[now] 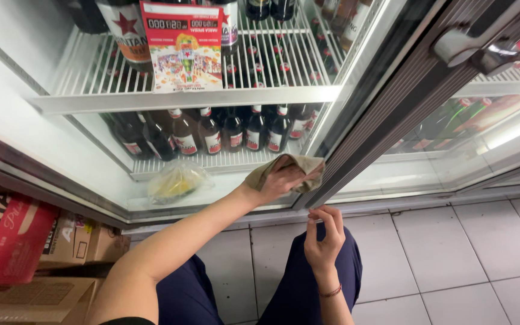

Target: The person cleans the glass door and shelves of a reach-in commercial refrigerator using a spray bottle and two different cloths, wiping down the exterior and interior glass and shelf edges.

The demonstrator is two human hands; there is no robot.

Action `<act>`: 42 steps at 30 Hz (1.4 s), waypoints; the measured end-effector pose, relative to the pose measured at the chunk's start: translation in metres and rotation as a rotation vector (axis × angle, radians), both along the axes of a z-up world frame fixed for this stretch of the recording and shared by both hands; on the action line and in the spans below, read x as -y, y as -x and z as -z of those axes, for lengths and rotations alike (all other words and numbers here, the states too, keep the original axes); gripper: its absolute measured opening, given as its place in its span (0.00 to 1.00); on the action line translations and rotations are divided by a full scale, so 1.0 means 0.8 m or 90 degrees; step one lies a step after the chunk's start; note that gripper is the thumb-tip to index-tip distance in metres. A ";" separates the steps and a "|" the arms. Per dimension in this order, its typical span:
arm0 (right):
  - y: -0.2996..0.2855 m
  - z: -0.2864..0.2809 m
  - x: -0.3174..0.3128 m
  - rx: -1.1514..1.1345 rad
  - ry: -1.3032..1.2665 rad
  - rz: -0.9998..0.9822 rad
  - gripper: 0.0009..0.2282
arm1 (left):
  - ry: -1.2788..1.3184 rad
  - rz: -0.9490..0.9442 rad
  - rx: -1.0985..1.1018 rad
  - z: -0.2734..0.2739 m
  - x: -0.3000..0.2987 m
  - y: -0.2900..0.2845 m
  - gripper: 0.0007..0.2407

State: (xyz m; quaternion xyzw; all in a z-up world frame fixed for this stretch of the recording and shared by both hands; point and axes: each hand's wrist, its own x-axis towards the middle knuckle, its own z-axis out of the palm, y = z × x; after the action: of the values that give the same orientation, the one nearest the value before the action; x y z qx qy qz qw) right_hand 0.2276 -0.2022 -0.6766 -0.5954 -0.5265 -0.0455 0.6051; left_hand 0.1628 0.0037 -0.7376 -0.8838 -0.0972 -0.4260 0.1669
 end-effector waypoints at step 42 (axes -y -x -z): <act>0.133 -0.022 -0.038 0.089 0.122 -0.180 0.08 | 0.315 -0.570 0.158 -0.329 -0.026 0.253 0.25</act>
State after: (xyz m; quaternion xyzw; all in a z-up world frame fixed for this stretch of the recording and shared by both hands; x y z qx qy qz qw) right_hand 0.1216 -0.1716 -0.6594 -0.5659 -0.6477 0.0491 0.5078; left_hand -0.0398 0.0245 -0.4745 -0.7118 -0.5818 -0.3789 0.1063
